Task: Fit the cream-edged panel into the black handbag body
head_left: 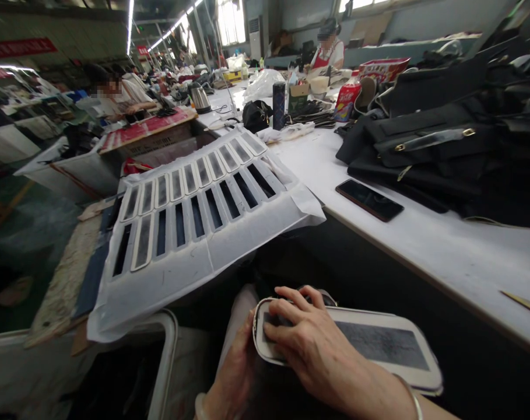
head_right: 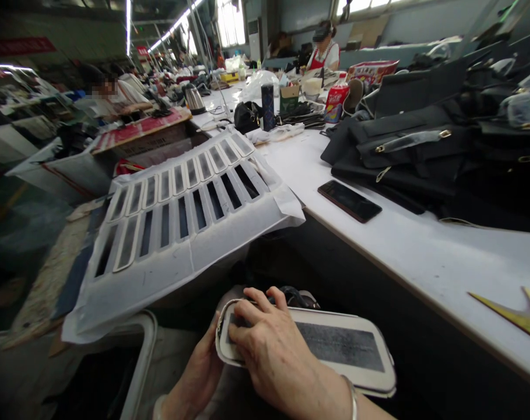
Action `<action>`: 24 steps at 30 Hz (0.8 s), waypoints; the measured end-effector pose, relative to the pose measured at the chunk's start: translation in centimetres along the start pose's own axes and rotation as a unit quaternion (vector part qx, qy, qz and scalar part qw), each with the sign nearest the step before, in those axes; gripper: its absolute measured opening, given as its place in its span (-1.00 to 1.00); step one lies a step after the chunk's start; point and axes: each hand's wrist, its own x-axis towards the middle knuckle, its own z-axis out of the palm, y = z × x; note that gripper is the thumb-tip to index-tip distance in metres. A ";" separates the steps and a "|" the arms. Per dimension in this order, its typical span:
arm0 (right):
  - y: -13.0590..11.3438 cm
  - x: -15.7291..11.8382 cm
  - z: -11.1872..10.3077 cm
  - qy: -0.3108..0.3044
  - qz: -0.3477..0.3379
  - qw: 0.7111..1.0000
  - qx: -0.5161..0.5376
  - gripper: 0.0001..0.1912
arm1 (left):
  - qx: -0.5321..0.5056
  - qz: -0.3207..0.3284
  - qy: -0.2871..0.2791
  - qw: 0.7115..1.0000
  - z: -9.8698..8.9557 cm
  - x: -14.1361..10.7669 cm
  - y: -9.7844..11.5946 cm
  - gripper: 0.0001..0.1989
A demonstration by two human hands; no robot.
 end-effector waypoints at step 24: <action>0.0 -0.6 1.7 0.037 0.102 0.986 0.127 -0.52 | 0.003 0.016 -0.105 0.994 -2.4 0.4 -0.2 -0.55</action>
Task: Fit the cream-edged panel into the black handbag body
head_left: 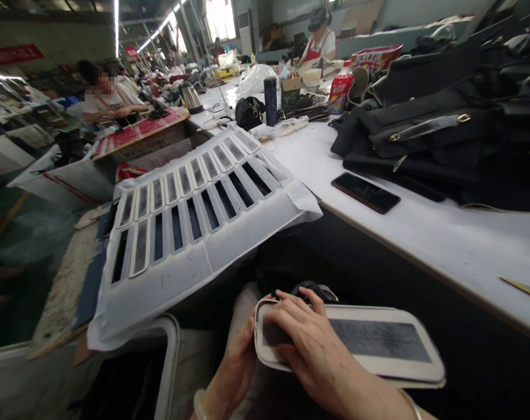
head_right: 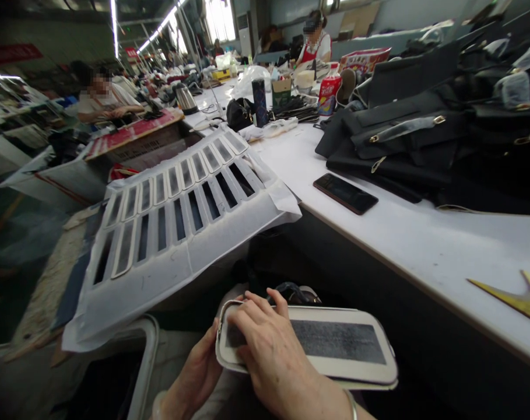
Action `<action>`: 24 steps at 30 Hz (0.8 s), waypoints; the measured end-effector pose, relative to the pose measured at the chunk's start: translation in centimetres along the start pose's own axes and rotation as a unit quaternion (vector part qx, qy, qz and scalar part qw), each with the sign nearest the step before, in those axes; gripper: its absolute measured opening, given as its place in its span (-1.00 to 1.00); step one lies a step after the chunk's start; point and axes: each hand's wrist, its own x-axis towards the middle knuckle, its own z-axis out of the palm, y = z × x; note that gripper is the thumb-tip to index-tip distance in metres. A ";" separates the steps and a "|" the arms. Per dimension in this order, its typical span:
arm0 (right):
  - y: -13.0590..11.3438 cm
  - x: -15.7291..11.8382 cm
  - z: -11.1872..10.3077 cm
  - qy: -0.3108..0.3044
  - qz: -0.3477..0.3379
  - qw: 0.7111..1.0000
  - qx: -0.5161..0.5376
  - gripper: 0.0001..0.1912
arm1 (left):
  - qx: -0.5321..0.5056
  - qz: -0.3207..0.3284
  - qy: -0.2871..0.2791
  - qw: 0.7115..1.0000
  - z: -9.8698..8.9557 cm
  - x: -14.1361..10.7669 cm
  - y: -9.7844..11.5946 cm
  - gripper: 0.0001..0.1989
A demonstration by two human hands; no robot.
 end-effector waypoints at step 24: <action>0.6 0.4 0.7 0.058 -0.007 0.998 0.026 -0.57 | 0.063 -0.015 -0.023 0.998 1.9 -0.3 2.0 -0.63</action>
